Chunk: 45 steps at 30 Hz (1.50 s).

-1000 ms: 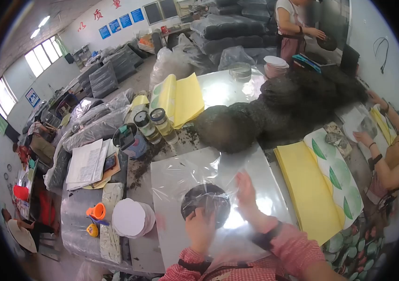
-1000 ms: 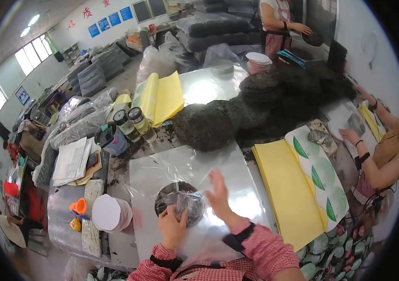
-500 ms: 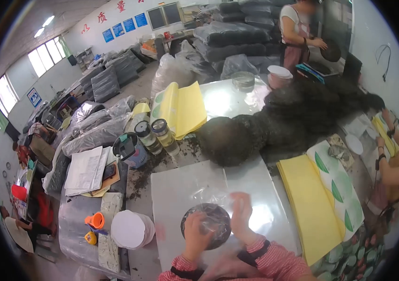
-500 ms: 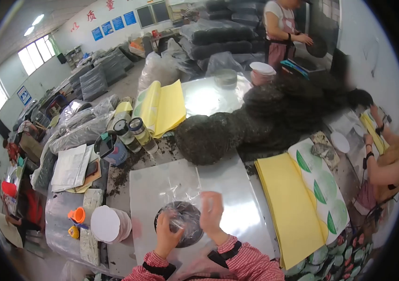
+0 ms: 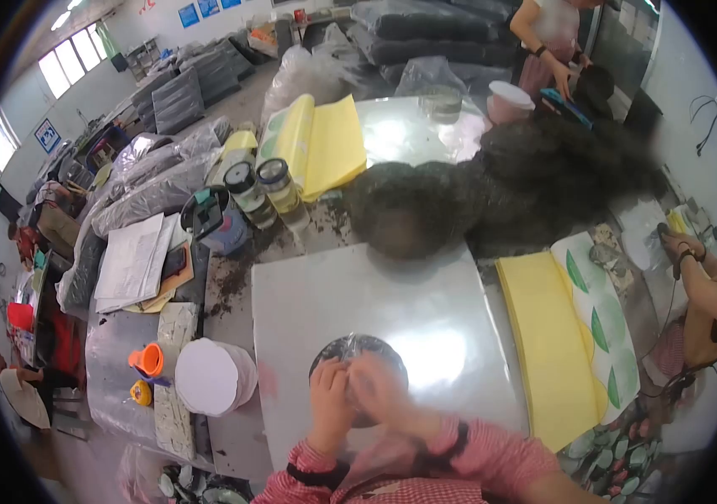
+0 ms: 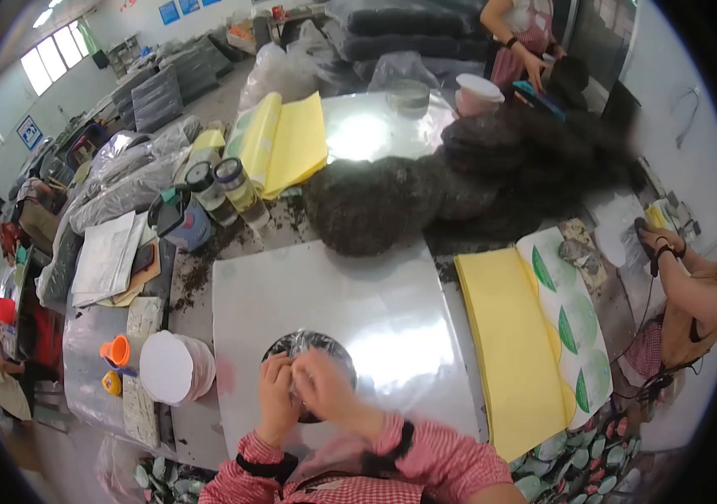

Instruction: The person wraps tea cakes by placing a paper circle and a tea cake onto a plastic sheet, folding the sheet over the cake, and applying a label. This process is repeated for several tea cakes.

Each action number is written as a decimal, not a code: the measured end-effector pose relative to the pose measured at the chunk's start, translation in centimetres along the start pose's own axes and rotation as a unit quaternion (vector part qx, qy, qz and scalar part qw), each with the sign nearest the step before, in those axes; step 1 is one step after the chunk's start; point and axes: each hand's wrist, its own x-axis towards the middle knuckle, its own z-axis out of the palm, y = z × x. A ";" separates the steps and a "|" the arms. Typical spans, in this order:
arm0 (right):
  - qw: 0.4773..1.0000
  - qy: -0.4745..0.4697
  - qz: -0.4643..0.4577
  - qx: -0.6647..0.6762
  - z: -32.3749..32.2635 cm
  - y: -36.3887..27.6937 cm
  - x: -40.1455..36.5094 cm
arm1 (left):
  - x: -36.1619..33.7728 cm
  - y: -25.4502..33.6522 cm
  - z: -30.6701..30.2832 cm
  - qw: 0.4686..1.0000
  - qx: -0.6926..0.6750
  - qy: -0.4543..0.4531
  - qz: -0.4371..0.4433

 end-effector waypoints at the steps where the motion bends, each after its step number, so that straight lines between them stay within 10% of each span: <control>1: 0.999 -0.015 -0.042 -0.026 -0.4 -1.6 -1.1 | 0.2 0.2 0.3 1.000 -0.001 0.011 0.009; 3: 0.988 -0.060 -0.061 -0.127 0.2 -0.2 -3.7 | -0.2 1.0 1.2 0.991 -0.030 0.105 -0.078; 9: 0.994 -0.084 -0.054 -0.045 0.5 4.5 -1.4 | 0.4 1.6 -0.5 0.991 0.073 -0.102 0.054; 12: 0.977 0.063 -0.086 -0.185 -9.2 4.0 -4.1 | 0.7 1.8 -0.6 0.977 0.101 -0.186 0.029; 19: 0.684 0.311 0.204 -0.628 -36.6 6.0 -26.8 | 0.6 1.7 0.1 0.975 0.106 -0.193 0.037; 30: 0.701 0.395 0.311 -0.506 -40.4 5.6 -29.0 | 0.2 1.3 0.3 0.973 0.125 -0.188 0.051; 32: 0.653 0.604 0.325 -0.321 -44.8 8.7 -33.1 | 0.2 1.5 0.0 0.974 0.122 -0.183 0.045; 33: 0.606 0.743 0.191 -0.211 -48.4 13.5 -40.2 | 0.2 1.9 -0.2 0.975 0.109 -0.187 0.054; 35: 0.625 0.769 0.121 0.058 -49.8 11.2 -46.9 | 0.5 2.1 -0.9 0.979 0.101 -0.171 0.042; 37: 0.453 0.867 0.178 -0.103 -47.0 5.2 -36.1 | 0.6 2.3 -0.7 0.976 0.103 -0.191 0.036; 38: 0.481 0.852 0.188 -0.093 -45.6 7.5 -33.0 | 0.7 2.3 -0.7 0.976 0.102 -0.189 0.035; 41: 0.850 0.460 0.155 -0.206 -33.2 11.8 -22.5 | 0.5 2.7 -0.7 0.975 0.161 -0.144 0.048; 43: 0.919 0.176 0.218 -0.279 -20.2 7.3 -12.5 | 0.6 2.8 -0.7 0.973 0.173 -0.149 0.039; 45: 0.966 -0.052 0.002 -0.253 -11.9 4.7 -8.0 | 0.3 2.5 -0.2 0.976 0.165 -0.143 0.020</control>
